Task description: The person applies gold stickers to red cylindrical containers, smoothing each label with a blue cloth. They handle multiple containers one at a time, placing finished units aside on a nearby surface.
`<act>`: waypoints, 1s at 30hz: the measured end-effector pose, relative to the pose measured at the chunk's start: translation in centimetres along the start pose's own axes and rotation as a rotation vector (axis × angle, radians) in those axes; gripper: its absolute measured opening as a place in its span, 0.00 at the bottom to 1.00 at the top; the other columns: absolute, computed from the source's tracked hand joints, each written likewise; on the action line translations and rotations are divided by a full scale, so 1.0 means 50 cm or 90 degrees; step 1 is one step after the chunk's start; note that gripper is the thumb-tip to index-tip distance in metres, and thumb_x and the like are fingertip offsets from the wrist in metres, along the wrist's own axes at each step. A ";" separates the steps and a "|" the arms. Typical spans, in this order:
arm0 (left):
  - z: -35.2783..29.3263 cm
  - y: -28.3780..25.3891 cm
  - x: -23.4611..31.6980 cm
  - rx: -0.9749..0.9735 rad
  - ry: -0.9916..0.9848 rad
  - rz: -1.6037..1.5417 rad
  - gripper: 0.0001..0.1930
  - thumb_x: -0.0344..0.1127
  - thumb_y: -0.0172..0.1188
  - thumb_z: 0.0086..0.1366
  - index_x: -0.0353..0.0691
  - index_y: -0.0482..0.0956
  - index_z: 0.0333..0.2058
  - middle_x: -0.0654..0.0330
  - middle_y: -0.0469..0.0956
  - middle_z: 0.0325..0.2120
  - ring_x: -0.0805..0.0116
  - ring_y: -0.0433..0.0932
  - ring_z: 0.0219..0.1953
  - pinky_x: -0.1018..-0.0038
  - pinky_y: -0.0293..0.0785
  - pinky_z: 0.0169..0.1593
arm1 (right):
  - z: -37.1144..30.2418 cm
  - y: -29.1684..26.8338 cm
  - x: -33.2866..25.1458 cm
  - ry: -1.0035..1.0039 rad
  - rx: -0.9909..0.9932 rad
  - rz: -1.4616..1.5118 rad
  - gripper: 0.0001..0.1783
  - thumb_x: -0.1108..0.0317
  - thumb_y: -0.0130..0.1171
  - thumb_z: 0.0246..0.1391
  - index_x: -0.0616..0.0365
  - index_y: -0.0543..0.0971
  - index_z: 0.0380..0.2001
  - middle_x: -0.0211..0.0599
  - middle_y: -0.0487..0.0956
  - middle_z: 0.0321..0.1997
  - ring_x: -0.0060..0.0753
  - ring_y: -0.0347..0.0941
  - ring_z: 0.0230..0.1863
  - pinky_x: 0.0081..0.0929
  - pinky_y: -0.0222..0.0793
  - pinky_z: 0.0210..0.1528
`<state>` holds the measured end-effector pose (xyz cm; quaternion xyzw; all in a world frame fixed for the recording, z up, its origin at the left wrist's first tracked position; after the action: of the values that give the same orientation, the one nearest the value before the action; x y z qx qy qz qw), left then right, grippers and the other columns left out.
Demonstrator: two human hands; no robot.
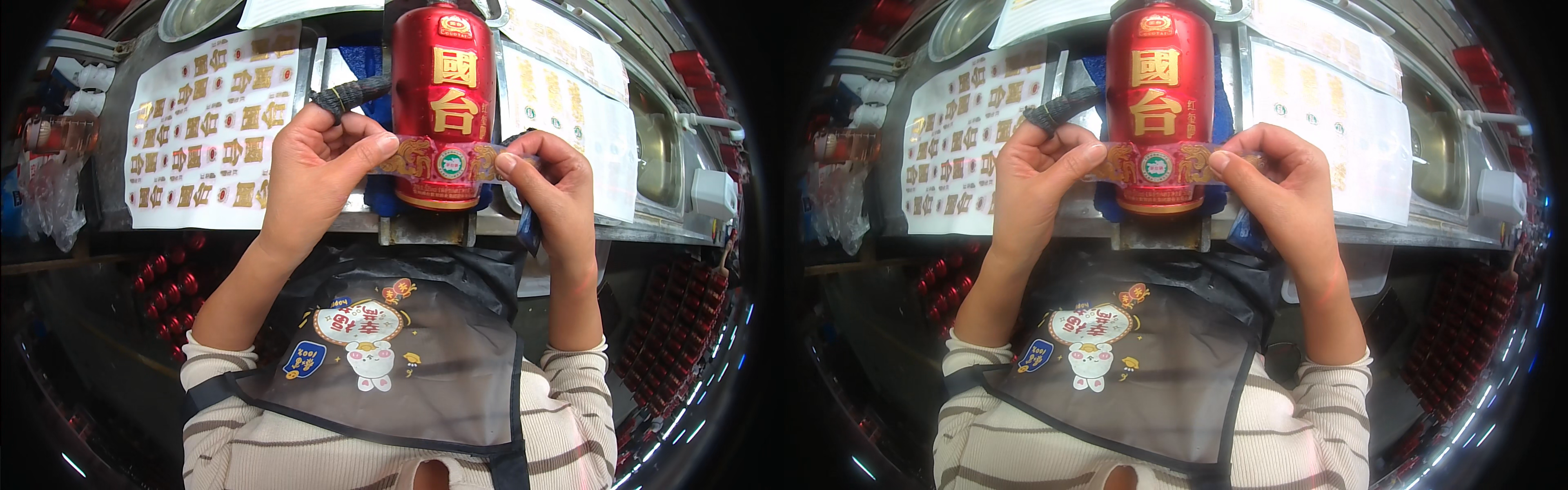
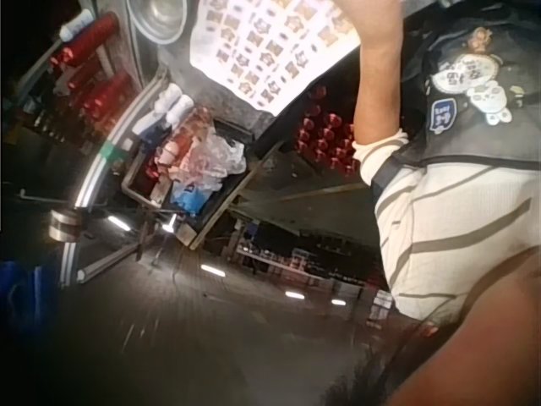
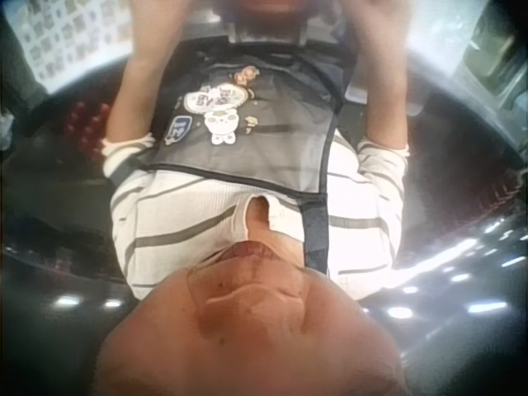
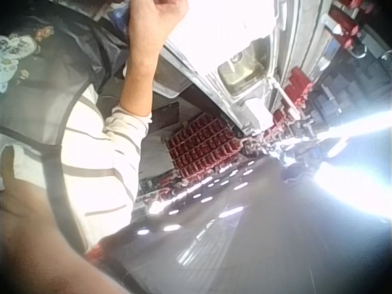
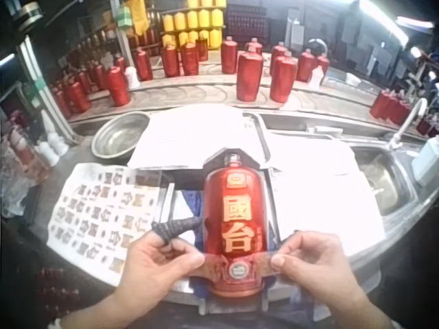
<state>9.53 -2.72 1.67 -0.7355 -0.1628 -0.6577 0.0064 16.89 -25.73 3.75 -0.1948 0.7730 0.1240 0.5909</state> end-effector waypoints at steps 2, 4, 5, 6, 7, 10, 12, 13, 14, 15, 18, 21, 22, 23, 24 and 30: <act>0.000 -0.001 -0.003 0.003 -0.001 0.006 0.05 0.25 0.66 0.64 0.34 0.78 0.36 0.61 0.82 0.31 0.78 0.80 0.34 0.80 0.79 0.42 | 0.000 0.000 0.002 0.001 0.000 0.001 0.04 0.73 0.65 0.57 0.62 0.80 0.32 0.20 0.77 0.27 0.06 0.65 0.26 0.08 0.57 0.27; 0.001 -0.001 -0.003 0.001 0.001 0.006 0.05 0.25 0.66 0.64 0.34 0.78 0.36 0.61 0.82 0.31 0.78 0.80 0.34 0.80 0.79 0.41 | 0.000 0.000 0.003 0.007 0.000 0.001 0.04 0.73 0.65 0.57 0.62 0.80 0.32 0.20 0.77 0.27 0.05 0.65 0.26 0.08 0.57 0.27; 0.001 -0.001 -0.003 0.000 0.002 0.007 0.05 0.25 0.66 0.64 0.34 0.78 0.36 0.61 0.82 0.31 0.78 0.80 0.34 0.80 0.79 0.41 | 0.001 0.000 0.004 0.003 -0.001 0.003 0.04 0.73 0.65 0.57 0.62 0.80 0.32 0.20 0.77 0.27 0.05 0.65 0.26 0.07 0.57 0.27; 0.001 0.001 -0.002 0.000 0.001 0.005 0.05 0.25 0.66 0.64 0.34 0.78 0.36 0.61 0.82 0.31 0.78 0.80 0.34 0.80 0.79 0.41 | 0.002 0.000 0.006 0.000 -0.001 0.004 0.04 0.73 0.65 0.57 0.62 0.80 0.32 0.20 0.77 0.27 0.05 0.64 0.26 0.07 0.57 0.27; 0.000 0.002 -0.001 -0.001 -0.001 0.004 0.05 0.25 0.66 0.64 0.34 0.77 0.36 0.61 0.82 0.31 0.78 0.80 0.34 0.79 0.79 0.41 | 0.003 0.001 0.008 -0.004 -0.002 0.006 0.04 0.73 0.65 0.57 0.62 0.80 0.32 0.20 0.76 0.27 0.05 0.64 0.26 0.07 0.56 0.27; -0.001 0.004 0.000 0.003 0.000 0.016 0.06 0.25 0.66 0.64 0.34 0.77 0.36 0.61 0.82 0.31 0.77 0.81 0.34 0.79 0.80 0.42 | 0.007 0.002 0.013 -0.025 0.008 -0.002 0.05 0.73 0.66 0.57 0.62 0.80 0.32 0.19 0.76 0.27 0.04 0.64 0.26 0.07 0.56 0.26; -0.001 0.003 -0.001 0.006 0.001 0.019 0.06 0.25 0.66 0.64 0.33 0.77 0.36 0.61 0.82 0.31 0.77 0.81 0.35 0.79 0.80 0.42 | 0.008 0.003 0.014 -0.027 0.007 -0.002 0.05 0.73 0.66 0.57 0.62 0.80 0.32 0.18 0.76 0.27 0.04 0.63 0.26 0.07 0.55 0.26; -0.001 0.003 -0.002 0.006 0.001 0.015 0.06 0.25 0.66 0.64 0.33 0.76 0.36 0.61 0.82 0.31 0.77 0.81 0.35 0.79 0.80 0.42 | 0.008 0.003 0.015 -0.027 0.006 -0.002 0.05 0.73 0.66 0.57 0.62 0.80 0.32 0.18 0.76 0.27 0.04 0.63 0.26 0.07 0.55 0.25; -0.001 0.003 -0.003 0.006 0.001 0.011 0.06 0.25 0.66 0.64 0.33 0.76 0.36 0.61 0.82 0.31 0.77 0.81 0.35 0.79 0.80 0.42 | 0.007 0.002 0.015 -0.022 0.007 -0.004 0.05 0.73 0.66 0.57 0.62 0.80 0.32 0.18 0.76 0.26 0.04 0.63 0.25 0.08 0.55 0.25; -0.001 0.003 -0.003 0.007 0.001 0.012 0.06 0.25 0.66 0.64 0.34 0.76 0.36 0.61 0.82 0.31 0.77 0.81 0.35 0.79 0.80 0.42 | 0.006 0.002 0.017 -0.017 0.007 -0.005 0.05 0.73 0.66 0.57 0.62 0.80 0.32 0.18 0.76 0.26 0.04 0.63 0.25 0.08 0.54 0.25; -0.001 0.001 -0.003 0.006 -0.001 0.014 0.06 0.25 0.66 0.64 0.34 0.76 0.36 0.61 0.82 0.31 0.77 0.81 0.35 0.79 0.79 0.42 | 0.003 0.001 0.014 -0.008 0.008 -0.009 0.05 0.73 0.65 0.57 0.62 0.80 0.32 0.18 0.75 0.26 0.05 0.62 0.25 0.08 0.54 0.25; 0.001 0.000 -0.005 -0.001 -0.003 0.009 0.06 0.25 0.66 0.64 0.34 0.76 0.36 0.61 0.82 0.31 0.77 0.81 0.34 0.79 0.79 0.41 | 0.003 0.002 0.015 -0.011 0.011 -0.004 0.05 0.73 0.65 0.57 0.62 0.80 0.32 0.18 0.75 0.26 0.05 0.63 0.25 0.08 0.54 0.25; 0.001 0.001 -0.003 -0.001 -0.006 0.003 0.06 0.25 0.66 0.64 0.34 0.76 0.36 0.61 0.82 0.31 0.77 0.80 0.34 0.80 0.79 0.41 | 0.003 0.003 0.015 -0.013 0.013 0.000 0.05 0.73 0.65 0.57 0.62 0.80 0.32 0.18 0.75 0.26 0.05 0.63 0.25 0.08 0.54 0.25; 0.001 0.003 -0.002 -0.001 -0.009 -0.003 0.06 0.25 0.66 0.64 0.34 0.76 0.36 0.62 0.82 0.30 0.77 0.80 0.34 0.80 0.79 0.41 | 0.003 0.003 0.014 -0.012 0.011 0.000 0.05 0.73 0.65 0.57 0.62 0.80 0.33 0.19 0.76 0.27 0.05 0.63 0.26 0.08 0.55 0.26; 0.001 0.003 -0.002 0.000 -0.008 0.005 0.07 0.25 0.66 0.63 0.34 0.76 0.35 0.62 0.82 0.30 0.78 0.80 0.34 0.80 0.78 0.41 | 0.004 0.003 0.013 -0.012 0.009 0.001 0.05 0.73 0.65 0.57 0.62 0.80 0.33 0.19 0.76 0.27 0.05 0.64 0.26 0.08 0.55 0.26; 0.001 0.006 0.001 0.017 0.016 0.066 0.08 0.26 0.68 0.62 0.35 0.76 0.35 0.63 0.81 0.30 0.78 0.80 0.33 0.80 0.78 0.40 | 0.009 0.003 0.022 -0.023 0.002 0.020 0.05 0.73 0.66 0.57 0.63 0.80 0.33 0.23 0.79 0.30 0.07 0.67 0.29 0.08 0.60 0.29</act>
<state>9.64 -2.97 1.77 -0.7347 -0.1332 -0.6632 0.0518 16.96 -25.57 2.54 -0.1796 0.7656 0.1355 0.6027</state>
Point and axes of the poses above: each hand's wrist, its own z-axis towards the middle knuckle, its own y-axis out of the palm, x = y × z, the point moved 3 cm from there along z, towards the middle knuckle
